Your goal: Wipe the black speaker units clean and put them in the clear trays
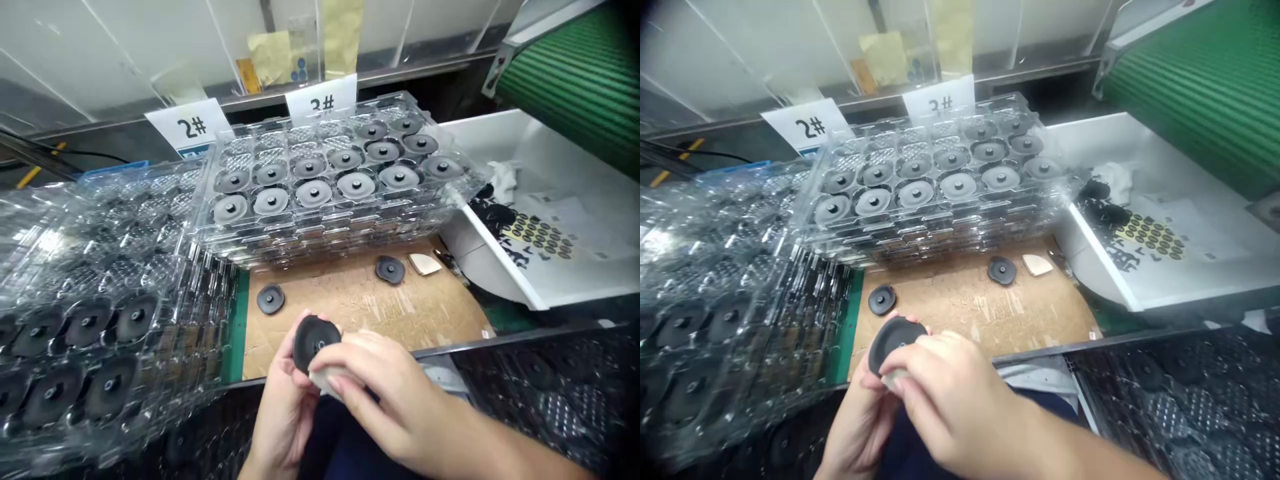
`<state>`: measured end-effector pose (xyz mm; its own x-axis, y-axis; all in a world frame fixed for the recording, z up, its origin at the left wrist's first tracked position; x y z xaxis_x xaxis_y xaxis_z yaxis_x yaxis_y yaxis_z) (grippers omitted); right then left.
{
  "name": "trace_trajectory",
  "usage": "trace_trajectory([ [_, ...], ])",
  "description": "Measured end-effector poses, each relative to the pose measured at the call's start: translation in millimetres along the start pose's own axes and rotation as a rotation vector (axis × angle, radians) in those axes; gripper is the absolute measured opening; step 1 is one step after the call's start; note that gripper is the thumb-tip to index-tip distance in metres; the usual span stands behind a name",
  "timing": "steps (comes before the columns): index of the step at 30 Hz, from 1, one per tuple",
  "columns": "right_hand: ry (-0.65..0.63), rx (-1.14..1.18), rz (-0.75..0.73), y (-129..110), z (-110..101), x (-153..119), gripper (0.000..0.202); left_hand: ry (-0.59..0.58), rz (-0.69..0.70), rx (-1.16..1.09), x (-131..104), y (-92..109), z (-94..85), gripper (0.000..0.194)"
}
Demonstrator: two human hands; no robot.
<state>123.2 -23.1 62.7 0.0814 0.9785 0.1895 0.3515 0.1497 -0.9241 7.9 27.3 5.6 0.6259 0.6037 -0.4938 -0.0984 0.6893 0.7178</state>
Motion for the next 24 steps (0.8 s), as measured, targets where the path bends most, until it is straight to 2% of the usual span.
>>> trace_trajectory([
  [1,0.027,-0.033,-0.017,-1.1,1.1,0.8,0.02,-0.005,0.007,0.006,-2.5,0.3,1.3,0.057],
  [4,0.239,-0.166,-0.172,-4.4,4.3,-0.3,0.023,-0.035,0.007,0.023,-8.6,2.6,5.8,0.055],
  [5,0.252,-0.175,-0.221,-5.9,6.2,-3.1,0.023,-0.035,0.015,0.018,-10.3,3.9,6.1,0.056],
  [7,0.172,-0.134,-0.27,-8.8,10.0,-10.4,0.022,-0.015,0.036,0.0,-12.9,6.1,4.6,0.058],
  [9,0.095,-0.091,-0.239,-10.8,12.1,-14.5,0.021,-0.009,0.045,-0.014,-14.3,6.5,2.8,0.059],
  [12,0.219,-0.167,-0.203,-13.9,10.8,-9.0,0.02,-0.055,0.044,-0.027,-14.8,5.0,3.7,0.052],
  [14,0.278,-0.214,-0.259,-16.2,8.7,-5.5,0.022,-0.095,0.042,-0.04,-15.5,5.5,4.7,0.05],
  [17,0.117,-0.142,-0.285,-16.1,4.0,-14.8,0.021,-0.119,0.028,-0.073,-17.3,8.3,2.5,0.052],
  [19,0.044,-0.125,-0.19,-13.4,-1.7,-26.9,0.019,-0.132,-0.008,-0.087,-17.6,8.3,0.3,0.052],
  [22,0.159,-0.271,-0.077,-11.7,-12.7,-33.7,0.021,-0.149,-0.061,-0.098,-15.3,4.0,1.0,0.053],
  [24,0.166,-0.36,-0.172,-12.7,-19.1,-25.2,0.021,-0.153,-0.089,-0.108,-13.3,1.2,4.2,0.046],
])
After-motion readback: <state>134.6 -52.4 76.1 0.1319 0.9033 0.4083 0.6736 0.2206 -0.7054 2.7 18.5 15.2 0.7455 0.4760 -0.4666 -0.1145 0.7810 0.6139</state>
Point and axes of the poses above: each hand's wrist, its own x-axis towards the middle knuckle, its own z-axis out of the palm, y = z × x, the point moved 1 cm from there along x, towards the middle knuckle, and after that the axes turned 12 degrees about x, right-handed, at the moved point
